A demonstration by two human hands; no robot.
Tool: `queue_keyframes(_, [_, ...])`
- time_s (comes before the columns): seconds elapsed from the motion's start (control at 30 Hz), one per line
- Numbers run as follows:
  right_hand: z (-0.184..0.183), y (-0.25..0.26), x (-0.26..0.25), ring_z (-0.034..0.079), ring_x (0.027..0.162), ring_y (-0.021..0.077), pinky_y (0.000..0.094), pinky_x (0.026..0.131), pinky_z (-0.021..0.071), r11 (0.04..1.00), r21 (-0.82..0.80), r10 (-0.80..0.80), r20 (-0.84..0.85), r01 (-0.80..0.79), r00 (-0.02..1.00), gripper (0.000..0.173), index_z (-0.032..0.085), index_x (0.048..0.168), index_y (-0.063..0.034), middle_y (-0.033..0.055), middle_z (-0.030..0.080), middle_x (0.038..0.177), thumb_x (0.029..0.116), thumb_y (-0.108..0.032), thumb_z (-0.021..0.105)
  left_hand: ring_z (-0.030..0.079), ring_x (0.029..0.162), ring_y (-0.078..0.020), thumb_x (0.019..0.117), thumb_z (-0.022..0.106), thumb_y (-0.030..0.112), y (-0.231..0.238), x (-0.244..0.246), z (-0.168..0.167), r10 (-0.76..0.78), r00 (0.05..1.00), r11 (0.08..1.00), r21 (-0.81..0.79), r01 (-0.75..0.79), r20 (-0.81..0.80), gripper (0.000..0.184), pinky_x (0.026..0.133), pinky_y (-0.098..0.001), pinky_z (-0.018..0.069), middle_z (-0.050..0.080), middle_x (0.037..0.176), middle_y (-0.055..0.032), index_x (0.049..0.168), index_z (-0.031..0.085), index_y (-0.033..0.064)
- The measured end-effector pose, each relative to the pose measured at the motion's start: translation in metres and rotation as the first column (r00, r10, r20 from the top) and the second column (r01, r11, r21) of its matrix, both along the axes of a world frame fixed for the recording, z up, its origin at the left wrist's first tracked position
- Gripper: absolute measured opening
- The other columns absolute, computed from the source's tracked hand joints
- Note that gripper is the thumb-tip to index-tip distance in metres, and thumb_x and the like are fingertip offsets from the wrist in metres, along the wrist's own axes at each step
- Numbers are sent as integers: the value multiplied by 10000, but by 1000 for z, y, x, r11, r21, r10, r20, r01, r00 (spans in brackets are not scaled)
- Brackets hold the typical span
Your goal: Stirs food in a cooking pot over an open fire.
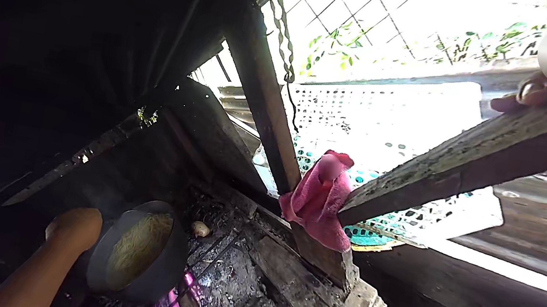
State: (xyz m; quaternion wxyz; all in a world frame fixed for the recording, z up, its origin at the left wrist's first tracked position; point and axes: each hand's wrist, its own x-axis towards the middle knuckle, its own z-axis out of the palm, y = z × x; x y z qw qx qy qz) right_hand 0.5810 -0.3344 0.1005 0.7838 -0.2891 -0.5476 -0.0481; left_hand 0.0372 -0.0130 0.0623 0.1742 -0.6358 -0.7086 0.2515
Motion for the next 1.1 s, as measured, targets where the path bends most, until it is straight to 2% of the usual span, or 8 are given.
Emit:
queue_keyframes(0.2, [-5, 1, 8, 673, 874, 50, 238, 831, 608, 996, -8, 91, 39, -91, 995, 241, 653, 1055, -243, -121, 662, 928, 873, -287, 806, 657, 1173, -428, 879, 715, 279, 21, -25, -83, 89, 989, 993, -72, -98, -122, 395, 875, -649, 554, 693, 1245, -225, 1184, 704, 29])
queue_keyframes(0.37, [-12, 7, 19, 672, 894, 46, 239, 879, 593, 992, 6, 128, 82, -129, 988, 143, 656, 1055, -244, -123, 660, 922, 939, -268, 737, 649, 1174, -456, 811, 753, 299, 14, -52, -79, 5, 984, 944, -325, -62, -176, 433, 888, -727, 508, 692, 1236, -242, 1122, 708, 2])
queue_keyframes(0.43, [-9, 6, 13, 662, 878, 30, 230, 866, 589, 996, 2, 88, 60, -89, 994, 180, 653, 1041, -260, -138, 655, 914, 910, -296, 771, 700, 1021, -408, 819, 761, 335, 14, -64, -68, 24, 991, 914, -399, -76, -134, 389, 820, -686, 535, 726, 1079, -226, 1014, 731, 0])
queue_keyframes(0.53, [-4, 6, 3, 663, 851, 30, 234, 838, 602, 999, 11, 30, 36, -30, 999, 214, 638, 1016, -268, -142, 651, 903, 874, -309, 793, 555, 558, -130, 968, 677, 382, 11, -95, -59, 208, 973, 850, -511, -131, 97, 308, 548, -331, 470, 623, 688, -31, 1073, 720, 96])
queue_keyframes(0.67, [-2, 4, 5, 657, 799, 70, 296, 812, 625, 1000, 24, 0, 31, -1, 1000, 428, 526, 1126, -221, -100, 596, 891, 822, -313, 813, 480, 486, -88, 1011, 635, 409, -22, -132, -66, 475, 714, 843, -499, -201, 515, 320, 459, -261, 402, 583, 662, 0, 1216, 703, 173])
queue_keyframes(0.77, [-2, 6, 9, 648, 811, 72, 302, 814, 620, 1000, 16, 9, 54, -10, 999, 576, 439, 1219, -218, -90, 567, 915, 804, -315, 827, 478, 463, -97, 1018, 626, 374, -43, -154, -79, 512, 504, 856, -465, -226, 696, 271, 428, -261, 415, 565, 644, 9, 1192, 708, 183])
queue_keyframes(0.83, [0, 6, 6, 645, 824, 71, 294, 808, 616, 1000, 15, 5, 40, -6, 999, 650, 413, 1253, -230, -95, 565, 926, 782, -335, 849, 483, 462, -95, 1037, 603, 360, -51, -154, -74, 496, 467, 867, -445, -222, 732, 272, 423, -259, 423, 559, 648, 7, 1220, 687, 176])
queue_keyframes(1.1, [5, 3, -4, 633, 794, 50, 257, 774, 610, 1000, 9, -4, 3, 4, 1000, 653, 415, 1222, -229, -104, 557, 912, 753, -316, 862, 479, 456, -82, 1051, 568, 416, -35, -111, 11, 426, 744, 894, -363, -262, 515, 302, 442, -242, 419, 568, 635, 2, 1159, 687, 160])
